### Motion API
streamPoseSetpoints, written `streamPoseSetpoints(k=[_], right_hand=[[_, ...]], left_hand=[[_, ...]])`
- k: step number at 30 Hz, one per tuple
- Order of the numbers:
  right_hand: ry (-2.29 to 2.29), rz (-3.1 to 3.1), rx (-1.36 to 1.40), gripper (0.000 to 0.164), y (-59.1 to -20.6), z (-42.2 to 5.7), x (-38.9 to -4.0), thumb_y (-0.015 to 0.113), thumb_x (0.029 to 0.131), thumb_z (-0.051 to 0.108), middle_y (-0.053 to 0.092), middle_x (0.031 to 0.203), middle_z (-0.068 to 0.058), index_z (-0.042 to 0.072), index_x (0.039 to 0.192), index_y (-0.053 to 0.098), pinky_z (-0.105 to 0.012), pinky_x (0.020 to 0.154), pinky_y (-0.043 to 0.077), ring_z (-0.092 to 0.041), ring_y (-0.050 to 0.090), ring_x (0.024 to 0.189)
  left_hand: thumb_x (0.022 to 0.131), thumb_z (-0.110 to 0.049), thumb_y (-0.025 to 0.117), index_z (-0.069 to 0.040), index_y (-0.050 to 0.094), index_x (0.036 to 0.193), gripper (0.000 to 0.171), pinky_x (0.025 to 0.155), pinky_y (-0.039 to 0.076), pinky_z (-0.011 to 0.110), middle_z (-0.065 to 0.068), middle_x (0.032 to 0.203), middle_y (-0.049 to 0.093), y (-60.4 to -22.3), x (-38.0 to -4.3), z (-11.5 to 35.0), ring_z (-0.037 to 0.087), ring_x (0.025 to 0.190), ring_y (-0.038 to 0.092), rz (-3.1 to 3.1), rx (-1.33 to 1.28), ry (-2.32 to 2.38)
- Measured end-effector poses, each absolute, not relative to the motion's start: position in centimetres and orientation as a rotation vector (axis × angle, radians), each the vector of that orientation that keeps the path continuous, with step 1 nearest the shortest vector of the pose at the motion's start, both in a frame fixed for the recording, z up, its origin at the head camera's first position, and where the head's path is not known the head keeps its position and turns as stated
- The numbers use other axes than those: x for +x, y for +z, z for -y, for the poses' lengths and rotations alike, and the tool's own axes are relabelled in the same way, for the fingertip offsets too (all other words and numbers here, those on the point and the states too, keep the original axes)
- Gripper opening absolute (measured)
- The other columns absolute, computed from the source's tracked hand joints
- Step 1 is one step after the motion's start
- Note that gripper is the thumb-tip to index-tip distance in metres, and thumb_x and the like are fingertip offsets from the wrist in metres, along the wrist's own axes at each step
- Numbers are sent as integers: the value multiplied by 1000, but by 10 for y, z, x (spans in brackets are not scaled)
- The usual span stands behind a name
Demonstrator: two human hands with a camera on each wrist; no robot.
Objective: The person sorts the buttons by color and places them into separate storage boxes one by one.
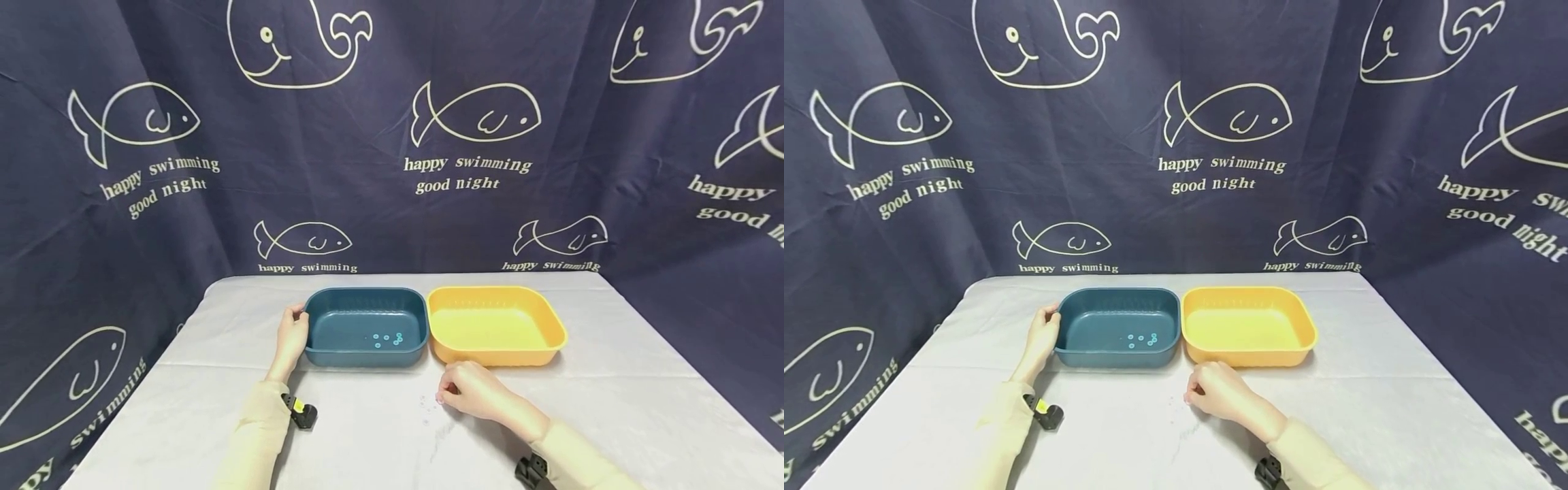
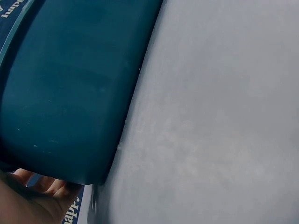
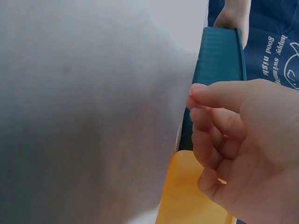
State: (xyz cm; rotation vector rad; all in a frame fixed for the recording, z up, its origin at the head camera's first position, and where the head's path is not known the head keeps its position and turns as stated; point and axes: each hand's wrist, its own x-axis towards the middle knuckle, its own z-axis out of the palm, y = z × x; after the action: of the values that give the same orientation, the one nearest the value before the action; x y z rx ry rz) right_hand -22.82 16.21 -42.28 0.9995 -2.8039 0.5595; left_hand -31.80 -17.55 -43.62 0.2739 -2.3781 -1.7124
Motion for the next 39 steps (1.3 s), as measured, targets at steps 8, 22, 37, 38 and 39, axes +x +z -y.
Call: streamPoseSetpoints(k=[8, 22, 37, 38, 39], right_hand=[[769, 2776, 979, 12, -419, -160, -228, 68, 78, 8, 57, 66, 12, 16, 69, 67, -16, 56, 40, 3, 43, 59], [887, 2681, 905, 10, -408, -147, -229, 68, 81, 10, 49, 63, 12, 16, 73, 66, -16, 53, 39, 2, 41, 59], [998, 2577, 852, 14, -402, -143, -237, 68, 82, 10, 46, 63, 10, 15, 69, 65, -16, 52, 39, 0, 40, 59], [998, 2573, 845, 14, -401, -144, -238, 69, 82, 10, 46, 63, 10, 15, 70, 65, -16, 52, 39, 0, 40, 59], [1000, 2573, 839, 12, -401, -144, -239, 69, 82, 10, 46, 63, 10, 14, 71, 66, -17, 52, 39, 0, 41, 59]], left_hand=[[97, -15, 34, 3, 38, 134, 42, 104, 34, 49, 23, 130, 44, -437, -318, 176, 37, 122, 43, 2364, 259, -1695], [98, -15, 35, 2, 38, 134, 40, 104, 33, 50, 22, 133, 43, -441, -318, 176, 37, 122, 43, 2361, 271, -1715], [97, -15, 35, 2, 38, 134, 41, 103, 34, 50, 22, 133, 43, -439, -317, 175, 37, 121, 43, 2360, 271, -1713], [97, -15, 35, 2, 38, 135, 41, 103, 34, 50, 22, 132, 43, -439, -317, 175, 36, 121, 43, 2359, 268, -1715], [97, -15, 34, 2, 38, 135, 41, 102, 34, 50, 22, 132, 44, -439, -317, 175, 36, 120, 43, 2359, 267, -1715]])
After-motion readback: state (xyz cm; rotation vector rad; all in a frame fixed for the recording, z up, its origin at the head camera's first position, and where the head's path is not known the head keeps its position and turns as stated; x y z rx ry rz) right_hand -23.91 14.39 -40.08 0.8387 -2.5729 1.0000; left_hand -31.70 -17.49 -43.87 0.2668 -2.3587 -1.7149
